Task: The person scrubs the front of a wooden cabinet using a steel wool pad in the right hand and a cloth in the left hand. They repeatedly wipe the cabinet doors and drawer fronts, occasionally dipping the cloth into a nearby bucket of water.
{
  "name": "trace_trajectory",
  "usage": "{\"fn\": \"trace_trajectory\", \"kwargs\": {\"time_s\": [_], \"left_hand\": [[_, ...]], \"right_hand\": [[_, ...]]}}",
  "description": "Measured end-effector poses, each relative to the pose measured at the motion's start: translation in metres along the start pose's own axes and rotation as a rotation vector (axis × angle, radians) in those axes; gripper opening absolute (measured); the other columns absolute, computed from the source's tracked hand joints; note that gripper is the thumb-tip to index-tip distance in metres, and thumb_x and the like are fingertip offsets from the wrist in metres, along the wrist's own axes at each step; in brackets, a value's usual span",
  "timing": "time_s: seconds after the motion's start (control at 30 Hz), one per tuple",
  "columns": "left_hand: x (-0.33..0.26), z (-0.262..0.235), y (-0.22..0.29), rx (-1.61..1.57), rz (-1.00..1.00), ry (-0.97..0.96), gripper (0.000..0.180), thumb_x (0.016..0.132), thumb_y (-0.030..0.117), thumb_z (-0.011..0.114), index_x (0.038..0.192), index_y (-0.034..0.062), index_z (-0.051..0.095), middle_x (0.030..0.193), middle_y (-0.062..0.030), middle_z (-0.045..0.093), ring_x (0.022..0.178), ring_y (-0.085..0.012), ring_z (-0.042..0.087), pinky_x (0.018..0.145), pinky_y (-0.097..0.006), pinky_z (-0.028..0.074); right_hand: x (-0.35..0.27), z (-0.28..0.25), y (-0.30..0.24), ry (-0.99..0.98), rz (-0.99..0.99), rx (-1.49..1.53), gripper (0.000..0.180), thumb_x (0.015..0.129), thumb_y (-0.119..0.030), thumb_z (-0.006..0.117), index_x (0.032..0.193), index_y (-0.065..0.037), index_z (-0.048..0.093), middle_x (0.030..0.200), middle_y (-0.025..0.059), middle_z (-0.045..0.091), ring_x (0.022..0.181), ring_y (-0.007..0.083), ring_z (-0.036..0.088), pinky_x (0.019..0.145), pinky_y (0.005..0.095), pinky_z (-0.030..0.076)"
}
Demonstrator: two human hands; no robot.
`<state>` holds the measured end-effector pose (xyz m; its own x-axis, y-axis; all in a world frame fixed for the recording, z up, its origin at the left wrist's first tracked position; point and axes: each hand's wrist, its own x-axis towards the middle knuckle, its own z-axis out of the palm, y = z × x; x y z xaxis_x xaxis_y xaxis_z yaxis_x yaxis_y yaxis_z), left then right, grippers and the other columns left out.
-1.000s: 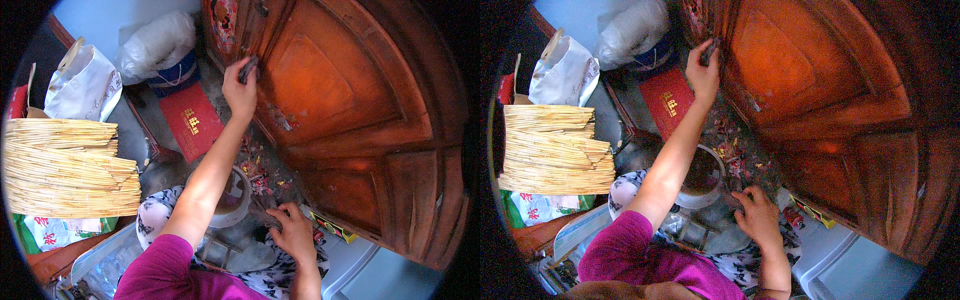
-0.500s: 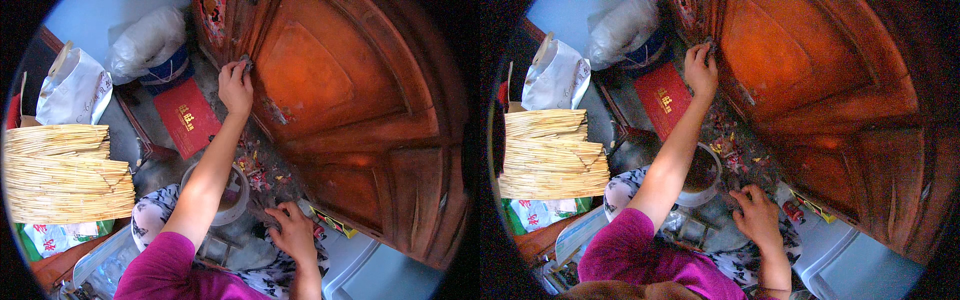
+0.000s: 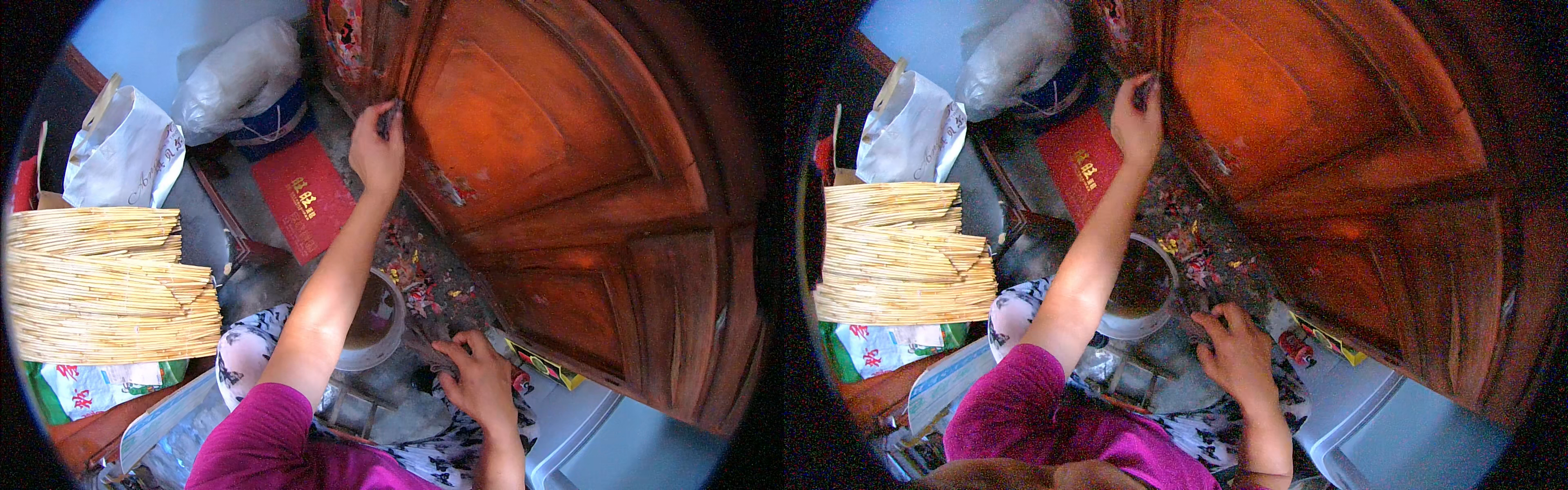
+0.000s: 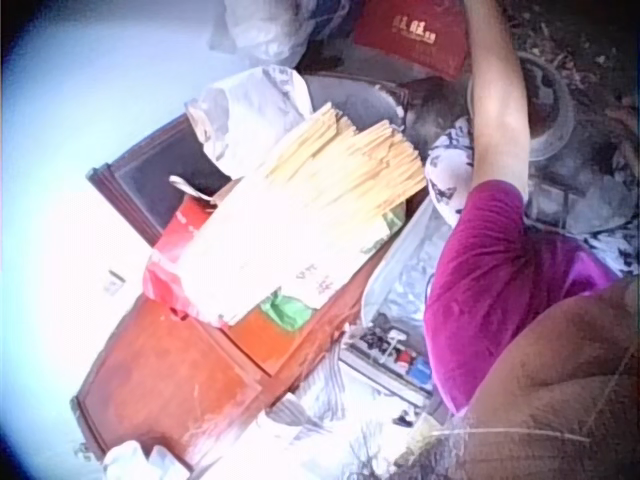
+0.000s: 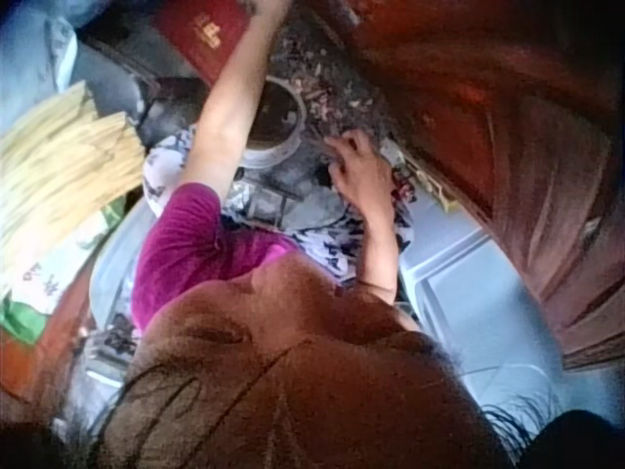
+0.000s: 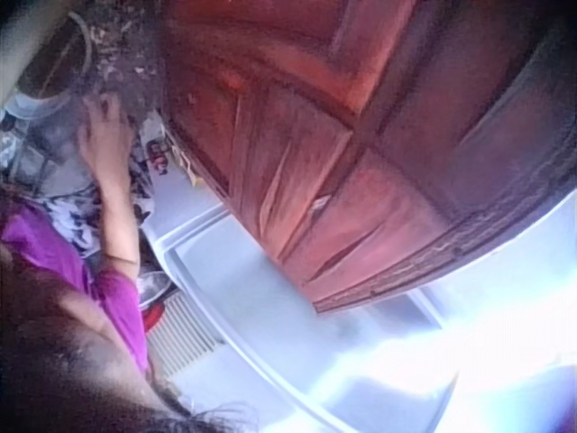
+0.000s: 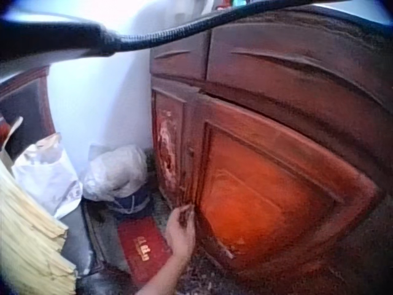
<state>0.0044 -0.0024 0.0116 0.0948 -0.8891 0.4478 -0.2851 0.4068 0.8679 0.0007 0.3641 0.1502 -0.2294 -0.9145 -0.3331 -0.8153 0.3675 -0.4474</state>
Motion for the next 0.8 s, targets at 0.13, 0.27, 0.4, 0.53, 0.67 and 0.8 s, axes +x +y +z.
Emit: {"fn": "trace_trajectory", "kwargs": {"time_s": [0.13,0.27,0.4,0.53,0.67,0.8], "left_hand": [[0.015,-0.001,-0.004,0.166,-0.289,-0.072,0.026,0.094,0.037,0.077,0.109,0.016,0.076,0.11,-0.013,0.075,0.102,-0.0407,0.071,0.085,-0.047,0.055],[0.006,-0.005,-0.041,0.262,-0.522,-0.198,0.031,0.092,0.04,0.083,0.106,0.013,0.079,0.104,-0.0172,0.079,0.094,-0.0361,0.075,0.083,-0.045,0.057],[0.016,0.005,0.004,0.041,-0.261,-0.04,0.032,0.093,0.038,0.083,0.105,0.0077,0.078,0.104,-0.0173,0.079,0.094,-0.0351,0.076,0.084,-0.042,0.057],[0.009,0.003,-0.04,0.192,-0.47,-0.126,0.035,0.093,0.046,0.078,0.108,0.0145,0.078,0.102,-0.0189,0.078,0.102,-0.0399,0.074,0.086,-0.047,0.055],[0.013,-0.005,-0.046,0.078,-0.42,-0.154,0.032,0.092,0.038,0.081,0.108,0.0099,0.079,0.099,-0.0166,0.078,0.094,-0.0371,0.074,0.088,-0.044,0.056],[0.014,0.012,-0.014,-0.1,0.155,0.15,0.025,0.093,0.025,0.081,0.105,0.004,0.076,0.108,-0.0166,0.073,0.099,-0.0352,0.067,0.092,-0.043,0.052]], "right_hand": [[-0.002,0.0,-0.004,0.034,0.011,0.022,0.052,0.075,-0.016,0.08,0.127,-0.021,0.074,0.123,0.0089,0.062,0.111,0.0339,0.068,0.084,0.0484,0.056],[-0.002,0.0,-0.001,0.027,0.007,0.019,0.052,0.076,-0.017,0.079,0.127,-0.022,0.074,0.124,0.0086,0.062,0.111,0.0336,0.068,0.084,0.0485,0.056],[-0.004,-0.002,0.001,0.04,0.018,0.006,0.052,0.075,-0.017,0.08,0.127,-0.022,0.074,0.125,0.0082,0.062,0.112,0.0334,0.068,0.085,0.0485,0.056],[-0.004,0.002,0.001,0.032,0.017,0.025,0.053,0.075,-0.017,0.08,0.127,-0.022,0.074,0.126,0.0085,0.062,0.113,0.0338,0.068,0.086,0.0491,0.056],[-0.003,-0.001,0.003,0.028,0.002,0.012,0.053,0.078,-0.019,0.08,0.131,-0.022,0.071,0.126,0.0086,0.061,0.114,0.0331,0.067,0.085,0.0489,0.058],[-0.004,0.0,-0.001,0.056,0.029,0.015,0.052,0.074,-0.016,0.08,0.126,-0.022,0.074,0.125,0.0088,0.062,0.112,0.0336,0.068,0.087,0.0477,0.057]]}}
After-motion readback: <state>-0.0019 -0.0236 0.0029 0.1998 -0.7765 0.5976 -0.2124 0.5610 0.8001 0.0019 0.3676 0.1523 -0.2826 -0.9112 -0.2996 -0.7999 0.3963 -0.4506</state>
